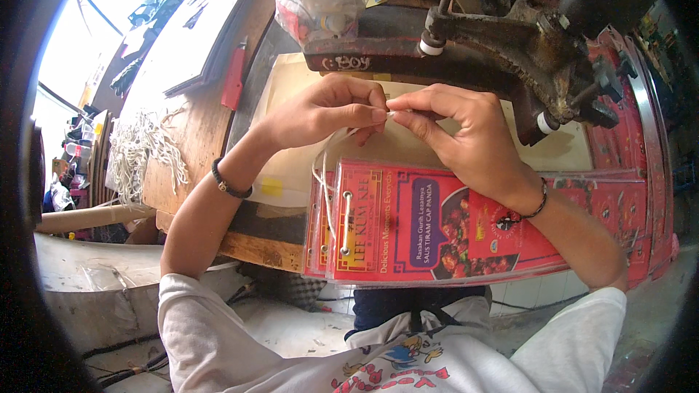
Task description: The person places a white string onto a stack of red paper products by hand and then secures them together by inserting the ends of the string into pre-made holes.
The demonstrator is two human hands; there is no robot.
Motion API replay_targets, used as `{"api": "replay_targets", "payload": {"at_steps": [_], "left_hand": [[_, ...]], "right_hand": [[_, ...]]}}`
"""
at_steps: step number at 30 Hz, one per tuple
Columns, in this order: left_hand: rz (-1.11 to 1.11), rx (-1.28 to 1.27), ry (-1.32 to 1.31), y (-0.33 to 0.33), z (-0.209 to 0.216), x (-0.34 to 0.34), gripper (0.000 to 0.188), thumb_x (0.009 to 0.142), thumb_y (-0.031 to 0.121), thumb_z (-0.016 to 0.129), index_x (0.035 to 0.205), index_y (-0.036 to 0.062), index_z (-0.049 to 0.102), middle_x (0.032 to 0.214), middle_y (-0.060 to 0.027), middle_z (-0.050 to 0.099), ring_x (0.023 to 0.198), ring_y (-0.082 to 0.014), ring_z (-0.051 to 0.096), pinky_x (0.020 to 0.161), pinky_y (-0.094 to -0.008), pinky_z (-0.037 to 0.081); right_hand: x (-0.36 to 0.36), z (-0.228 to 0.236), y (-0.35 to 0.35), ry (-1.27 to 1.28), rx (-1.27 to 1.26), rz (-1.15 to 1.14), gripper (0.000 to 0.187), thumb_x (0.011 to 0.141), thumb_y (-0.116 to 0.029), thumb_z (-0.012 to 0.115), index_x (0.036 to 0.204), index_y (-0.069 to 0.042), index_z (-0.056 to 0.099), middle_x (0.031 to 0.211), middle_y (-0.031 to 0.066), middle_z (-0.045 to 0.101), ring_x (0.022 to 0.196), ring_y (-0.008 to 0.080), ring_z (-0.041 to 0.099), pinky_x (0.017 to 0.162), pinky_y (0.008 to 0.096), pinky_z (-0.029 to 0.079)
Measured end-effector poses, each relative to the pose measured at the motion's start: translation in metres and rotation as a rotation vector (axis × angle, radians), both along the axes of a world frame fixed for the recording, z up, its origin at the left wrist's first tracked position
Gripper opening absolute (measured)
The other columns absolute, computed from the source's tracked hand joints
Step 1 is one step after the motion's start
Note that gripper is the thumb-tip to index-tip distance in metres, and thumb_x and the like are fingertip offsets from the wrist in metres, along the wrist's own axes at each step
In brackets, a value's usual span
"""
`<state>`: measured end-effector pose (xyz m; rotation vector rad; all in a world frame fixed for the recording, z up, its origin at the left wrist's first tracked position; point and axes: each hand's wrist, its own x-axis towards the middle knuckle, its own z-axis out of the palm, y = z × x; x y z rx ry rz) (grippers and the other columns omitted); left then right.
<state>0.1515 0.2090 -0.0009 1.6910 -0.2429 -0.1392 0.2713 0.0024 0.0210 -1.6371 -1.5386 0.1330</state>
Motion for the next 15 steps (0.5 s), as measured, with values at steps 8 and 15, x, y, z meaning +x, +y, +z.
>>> {"api": "replay_targets", "payload": {"at_steps": [8,15], "left_hand": [[-0.012,-0.028,-0.028,-0.0005,-0.0016,0.0008,0.022,0.101,0.02,0.055,0.096,0.0005,0.063,0.081,0.0007,0.061,0.074,-0.0064,0.057,0.068,-0.0233,0.044],[0.087,-0.032,-0.041,-0.005,-0.0013,0.0007,0.025,0.102,0.023,0.058,0.1,-0.0012,0.065,0.076,0.0005,0.061,0.069,-0.0067,0.055,0.064,-0.0239,0.044]], "right_hand": [[0.0012,0.0001,0.0012,0.033,0.027,0.027,0.02,0.088,-0.003,0.072,0.107,-0.001,0.074,0.098,0.0139,0.073,0.088,0.0199,0.071,0.078,0.0293,0.055],[-0.0009,0.0009,0.0014,0.106,0.022,0.009,0.019,0.088,-0.002,0.072,0.107,0.0,0.074,0.099,0.0141,0.073,0.088,0.0204,0.071,0.079,0.0292,0.056]]}}
